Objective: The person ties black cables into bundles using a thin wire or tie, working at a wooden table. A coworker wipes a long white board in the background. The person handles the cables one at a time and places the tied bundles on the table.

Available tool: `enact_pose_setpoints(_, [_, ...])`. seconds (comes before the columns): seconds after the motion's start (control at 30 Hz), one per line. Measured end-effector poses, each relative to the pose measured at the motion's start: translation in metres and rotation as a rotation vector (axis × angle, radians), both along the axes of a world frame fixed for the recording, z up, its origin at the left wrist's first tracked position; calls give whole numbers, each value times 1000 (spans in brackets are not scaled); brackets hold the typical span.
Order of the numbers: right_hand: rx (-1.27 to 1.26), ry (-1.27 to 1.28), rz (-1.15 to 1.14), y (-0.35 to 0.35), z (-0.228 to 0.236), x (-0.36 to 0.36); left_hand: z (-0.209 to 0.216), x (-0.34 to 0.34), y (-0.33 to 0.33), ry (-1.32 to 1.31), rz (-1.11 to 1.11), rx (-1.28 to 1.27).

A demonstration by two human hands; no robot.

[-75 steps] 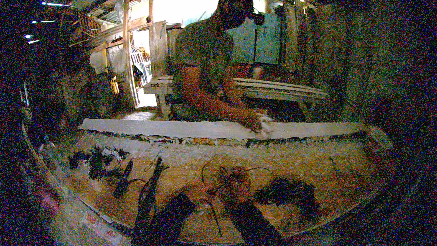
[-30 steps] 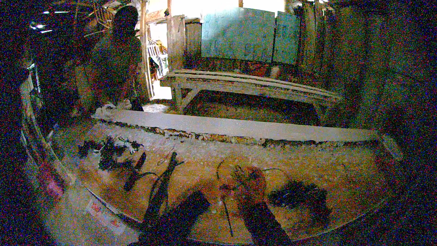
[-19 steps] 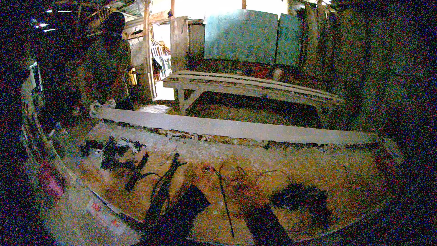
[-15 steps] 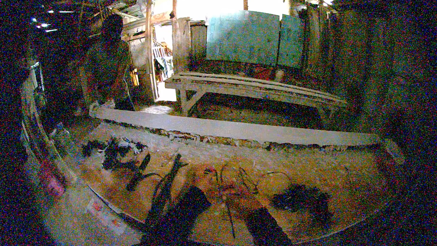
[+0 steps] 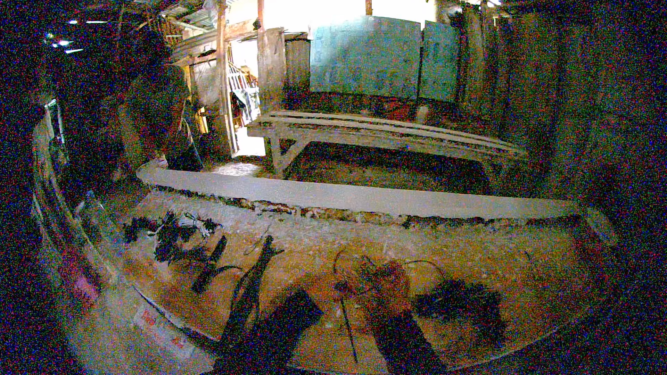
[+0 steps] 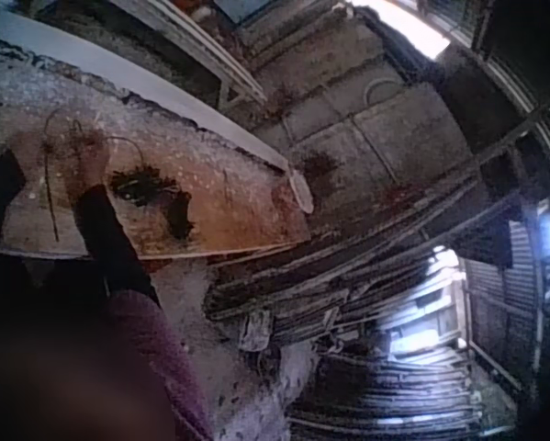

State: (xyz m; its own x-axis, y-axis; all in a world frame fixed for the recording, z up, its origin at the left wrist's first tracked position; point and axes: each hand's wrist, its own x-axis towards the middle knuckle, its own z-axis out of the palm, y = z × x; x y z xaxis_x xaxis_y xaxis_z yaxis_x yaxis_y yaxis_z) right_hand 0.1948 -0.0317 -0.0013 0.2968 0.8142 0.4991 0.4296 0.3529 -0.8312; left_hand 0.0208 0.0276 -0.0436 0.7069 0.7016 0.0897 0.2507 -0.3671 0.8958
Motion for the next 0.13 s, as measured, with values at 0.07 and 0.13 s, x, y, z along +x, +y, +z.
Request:
enact_pose_setpoints(0.07, [50,-66,-116,-3,2,4,8,2,-4,2,-105,-96])
enact_pose_setpoints(0.13, [110,-122,-190,-1,2,4,9,5,-5,5,-210,-193])
